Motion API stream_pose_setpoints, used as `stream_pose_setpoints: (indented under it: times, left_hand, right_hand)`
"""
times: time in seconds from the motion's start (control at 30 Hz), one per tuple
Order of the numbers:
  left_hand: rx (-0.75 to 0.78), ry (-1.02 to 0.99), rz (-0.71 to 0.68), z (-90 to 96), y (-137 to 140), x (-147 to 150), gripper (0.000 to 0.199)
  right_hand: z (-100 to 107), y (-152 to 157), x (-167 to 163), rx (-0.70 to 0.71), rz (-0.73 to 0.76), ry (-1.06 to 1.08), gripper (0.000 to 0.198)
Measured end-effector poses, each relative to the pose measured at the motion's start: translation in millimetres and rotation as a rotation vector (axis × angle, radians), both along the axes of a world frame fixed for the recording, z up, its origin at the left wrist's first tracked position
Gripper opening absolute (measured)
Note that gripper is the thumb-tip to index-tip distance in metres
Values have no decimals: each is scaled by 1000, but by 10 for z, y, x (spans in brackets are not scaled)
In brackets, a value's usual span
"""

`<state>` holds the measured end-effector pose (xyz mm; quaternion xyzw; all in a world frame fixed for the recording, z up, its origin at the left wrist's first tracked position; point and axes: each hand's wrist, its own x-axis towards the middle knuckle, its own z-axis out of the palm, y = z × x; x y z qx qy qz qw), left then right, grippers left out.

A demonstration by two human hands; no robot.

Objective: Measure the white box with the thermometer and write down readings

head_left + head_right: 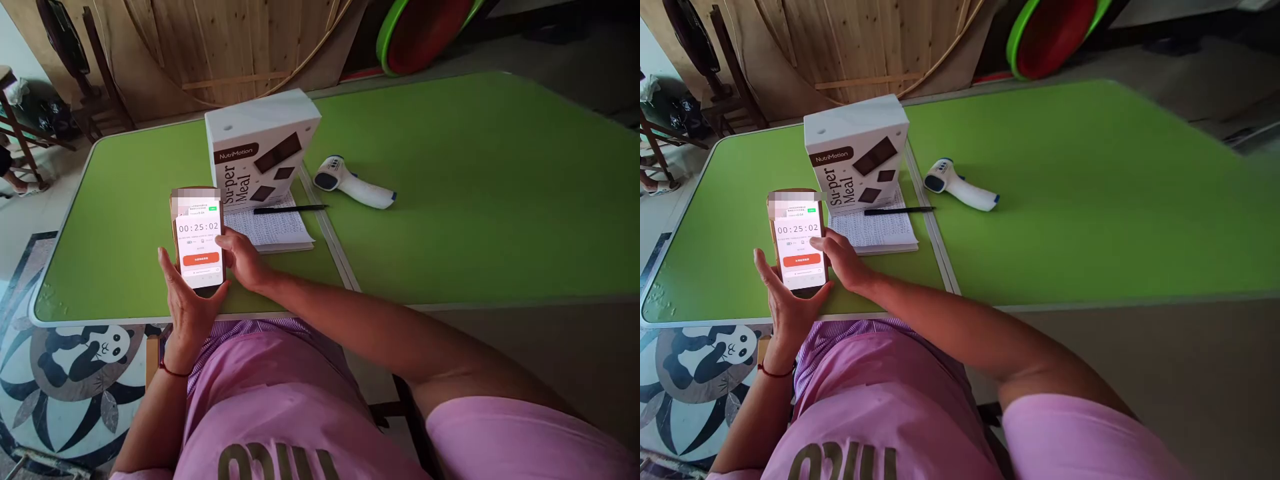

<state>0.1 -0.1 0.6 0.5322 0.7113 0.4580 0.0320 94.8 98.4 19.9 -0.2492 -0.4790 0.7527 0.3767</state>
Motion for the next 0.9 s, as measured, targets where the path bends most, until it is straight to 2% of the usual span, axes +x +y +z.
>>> stream_pose_setpoints:
  times: [0.13,0.33,0.5,0.6,0.73,0.83,0.9]
  left_hand:
    - [7,-8,17,3,2,-2,129]
    - [17,-6,23,23,-5,-12,127]
    - [16,36,16,156,-19,-36,122]
    - [18,71,-8,268,22,-128,124]
    - [8,120,-8,426,196,-394,127]
    - [-80,105,32,511,423,-640,128]
    - [-192,37,87,541,600,-784,125]
  right_hand:
    - [9,-12,-8,-60,-12,42,38]
    - [46,-28,3,-47,18,78,37]
    - [184,-42,68,-55,44,63,37]
    - [327,-20,144,-17,-1,6,35]
    - [498,114,377,92,-116,-102,35]
    - [521,328,661,317,-210,-177,29]
    - [465,521,874,442,-345,-219,26]
